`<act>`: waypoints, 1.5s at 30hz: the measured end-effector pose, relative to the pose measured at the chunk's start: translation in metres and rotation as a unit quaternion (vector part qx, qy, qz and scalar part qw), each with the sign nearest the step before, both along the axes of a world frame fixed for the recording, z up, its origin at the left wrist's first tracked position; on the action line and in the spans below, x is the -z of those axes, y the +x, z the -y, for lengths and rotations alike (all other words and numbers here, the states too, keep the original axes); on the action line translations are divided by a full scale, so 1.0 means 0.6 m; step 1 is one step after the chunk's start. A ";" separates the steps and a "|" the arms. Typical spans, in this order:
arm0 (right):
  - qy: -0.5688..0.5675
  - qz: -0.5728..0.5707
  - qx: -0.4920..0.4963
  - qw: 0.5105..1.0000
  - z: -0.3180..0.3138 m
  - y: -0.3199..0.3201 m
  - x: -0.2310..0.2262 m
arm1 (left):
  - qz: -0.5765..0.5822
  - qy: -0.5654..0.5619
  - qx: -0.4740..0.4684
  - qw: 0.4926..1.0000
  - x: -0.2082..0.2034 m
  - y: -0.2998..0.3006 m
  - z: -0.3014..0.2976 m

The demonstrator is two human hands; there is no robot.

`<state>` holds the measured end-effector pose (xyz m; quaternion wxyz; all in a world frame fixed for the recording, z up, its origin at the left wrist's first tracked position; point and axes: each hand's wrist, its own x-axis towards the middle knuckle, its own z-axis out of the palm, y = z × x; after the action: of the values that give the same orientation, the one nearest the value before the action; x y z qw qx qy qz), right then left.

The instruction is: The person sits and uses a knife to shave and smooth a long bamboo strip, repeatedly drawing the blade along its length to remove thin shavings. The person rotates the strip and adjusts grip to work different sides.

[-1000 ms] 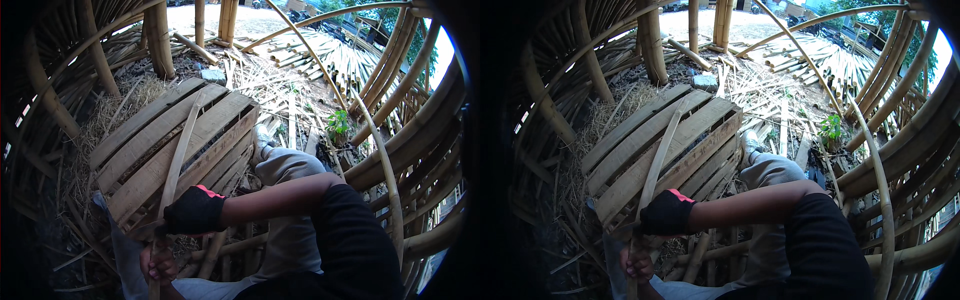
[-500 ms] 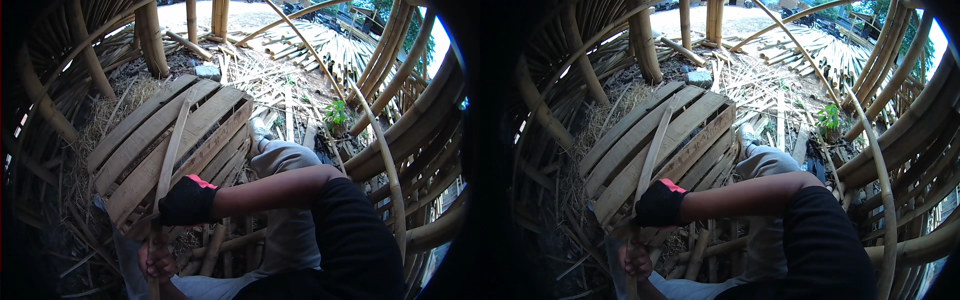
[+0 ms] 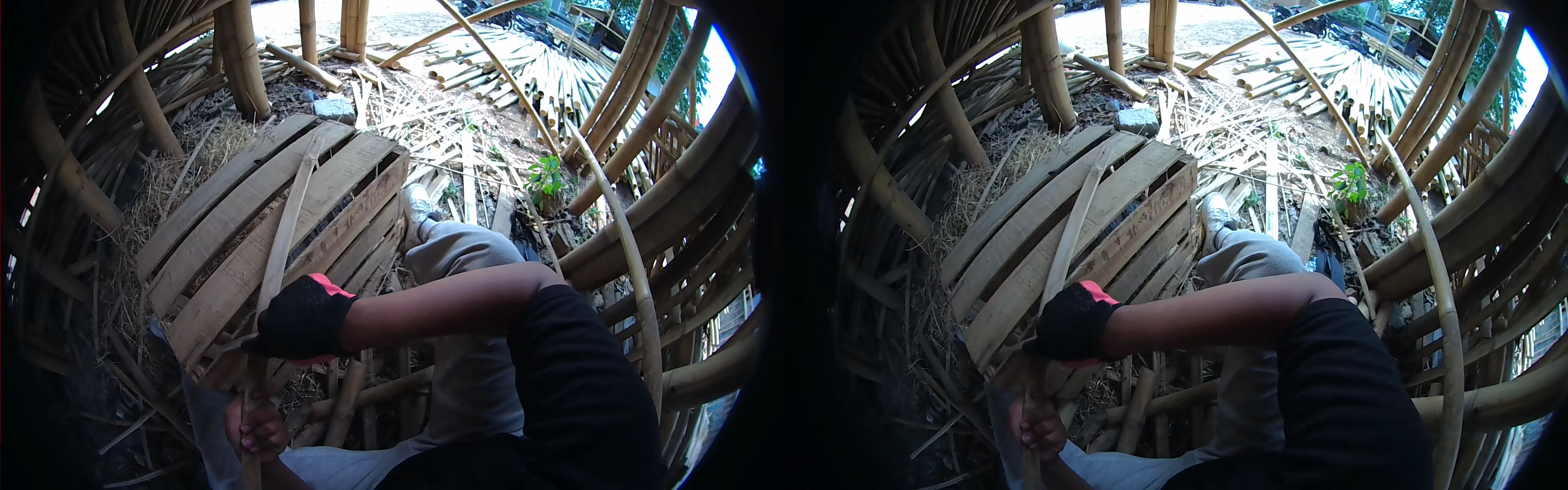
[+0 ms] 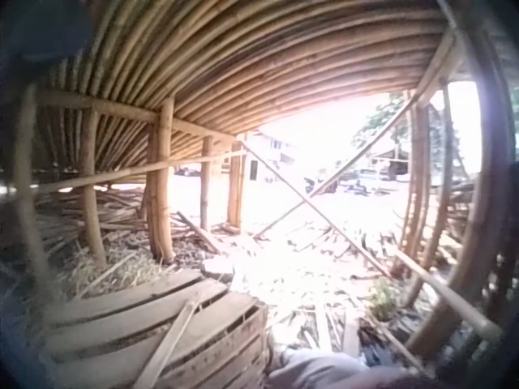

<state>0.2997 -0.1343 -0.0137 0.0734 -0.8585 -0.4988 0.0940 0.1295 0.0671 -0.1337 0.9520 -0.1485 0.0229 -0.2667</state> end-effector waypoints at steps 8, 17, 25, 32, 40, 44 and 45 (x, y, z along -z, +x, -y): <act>-0.011 0.011 0.008 1.000 0.003 0.012 -0.016 | 0.001 -0.002 0.018 1.000 -0.018 0.003 0.007; -0.013 0.029 0.011 0.999 0.014 0.024 0.020 | 0.000 0.018 0.030 0.999 -0.014 -0.001 -0.001; -0.010 -0.011 0.044 0.999 0.020 0.033 0.002 | 0.010 0.001 0.027 1.000 -0.001 -0.006 -0.008; 0.016 0.009 0.000 1.000 0.020 0.019 0.009 | 0.027 0.038 0.039 0.998 0.000 -0.007 -0.018; -0.025 -0.005 0.042 0.999 0.018 0.042 0.002 | 0.105 0.048 0.046 0.992 0.052 0.004 -0.040; -0.041 -0.028 0.125 0.991 0.025 0.065 -0.038 | 0.062 0.057 0.044 0.995 -0.002 -0.001 -0.017; -0.041 -0.033 0.098 0.994 0.021 0.051 -0.032 | 0.047 0.067 0.039 0.996 -0.001 -0.002 -0.022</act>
<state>0.3306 -0.1468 0.0057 0.0634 -0.9019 -0.4055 0.1350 0.1282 0.0802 -0.1329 0.9486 -0.0706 0.0014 -0.3085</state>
